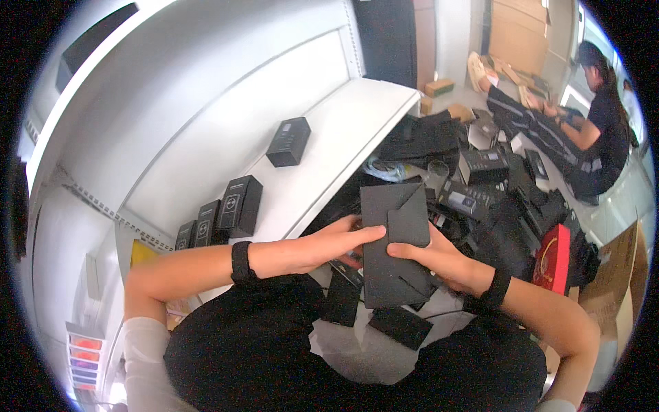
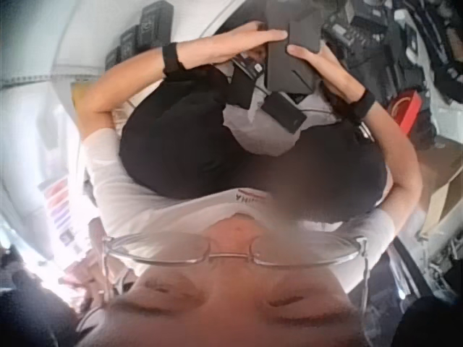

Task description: The person sits on the floor and assembles black cardboard boxes by hand. They fold the flaps of the flat-packed boxes into shape, tuck the tabs to secure the structure, and place the finished boxes on a nearby white shelf.

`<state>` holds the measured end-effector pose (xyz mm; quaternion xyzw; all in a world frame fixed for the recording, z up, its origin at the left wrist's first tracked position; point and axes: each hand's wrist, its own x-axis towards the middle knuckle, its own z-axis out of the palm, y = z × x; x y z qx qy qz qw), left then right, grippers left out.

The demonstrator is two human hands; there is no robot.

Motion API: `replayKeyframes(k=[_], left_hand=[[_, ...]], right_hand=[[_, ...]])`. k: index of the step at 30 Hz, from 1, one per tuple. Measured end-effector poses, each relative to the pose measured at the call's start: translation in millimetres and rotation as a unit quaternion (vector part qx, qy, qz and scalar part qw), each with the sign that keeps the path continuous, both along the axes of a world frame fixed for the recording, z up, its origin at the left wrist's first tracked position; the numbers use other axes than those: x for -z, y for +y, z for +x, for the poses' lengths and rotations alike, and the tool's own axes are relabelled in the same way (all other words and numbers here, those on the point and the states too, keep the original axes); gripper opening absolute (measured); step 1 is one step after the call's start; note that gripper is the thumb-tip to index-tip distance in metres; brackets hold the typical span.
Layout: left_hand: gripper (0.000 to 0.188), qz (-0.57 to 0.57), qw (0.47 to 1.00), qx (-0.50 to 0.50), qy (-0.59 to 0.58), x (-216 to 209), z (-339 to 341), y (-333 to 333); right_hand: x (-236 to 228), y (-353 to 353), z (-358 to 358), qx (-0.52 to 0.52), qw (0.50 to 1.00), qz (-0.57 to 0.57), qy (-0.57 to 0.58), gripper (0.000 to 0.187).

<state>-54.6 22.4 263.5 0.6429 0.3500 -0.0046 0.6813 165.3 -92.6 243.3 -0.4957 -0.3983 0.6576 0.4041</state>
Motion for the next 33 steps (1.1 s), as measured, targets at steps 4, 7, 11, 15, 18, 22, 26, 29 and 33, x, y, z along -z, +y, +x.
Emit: replayKeyframes(k=[4, 7, 11, 15, 18, 22, 26, 29, 33], left_hand=[[0.058, 0.026, 0.969, 0.099, 0.223, -32, -14, 16], [0.039, 0.342, 0.910, 0.183, 0.148, -59, -34, 2], [0.032, 0.639, 0.737, 0.181, -0.125, -23, -42, -8], [0.059, 0.658, 0.691, 0.249, -0.168, -5, -35, -20], [0.072, 0.657, 0.665, 0.314, -0.168, 4, -42, -17], [0.076, 0.643, 0.643, 0.383, -0.163, -4, -44, -14], [0.072, 0.580, 0.710, 0.366, -0.161, -3, -43, -27], [0.070, 0.533, 0.757, 0.353, -0.140, 6, -42, -37], [0.065, 0.540, 0.745, 0.371, -0.126, 18, -45, -49]], right_hand=[[-16, 10, 9, -0.048, 0.995, -0.044, -0.071, 0.108], [-9, 12, 15, -0.069, 0.986, -0.085, -0.125, 0.112], [2, -1, 9, -0.101, 0.988, -0.059, -0.097, 0.117], [8, -35, 2, -0.078, 0.992, -0.083, -0.046, 0.110], [18, -47, -7, -0.105, 0.989, -0.107, -0.012, 0.105], [20, -48, -13, -0.171, 0.977, -0.124, 0.012, 0.104], [33, -55, -10, -0.186, 0.970, -0.155, 0.038, 0.104], [35, -63, -11, -0.196, 0.964, -0.174, 0.039, 0.103], [68, -69, -9, -0.238, 0.953, -0.182, 0.054, 0.107]])
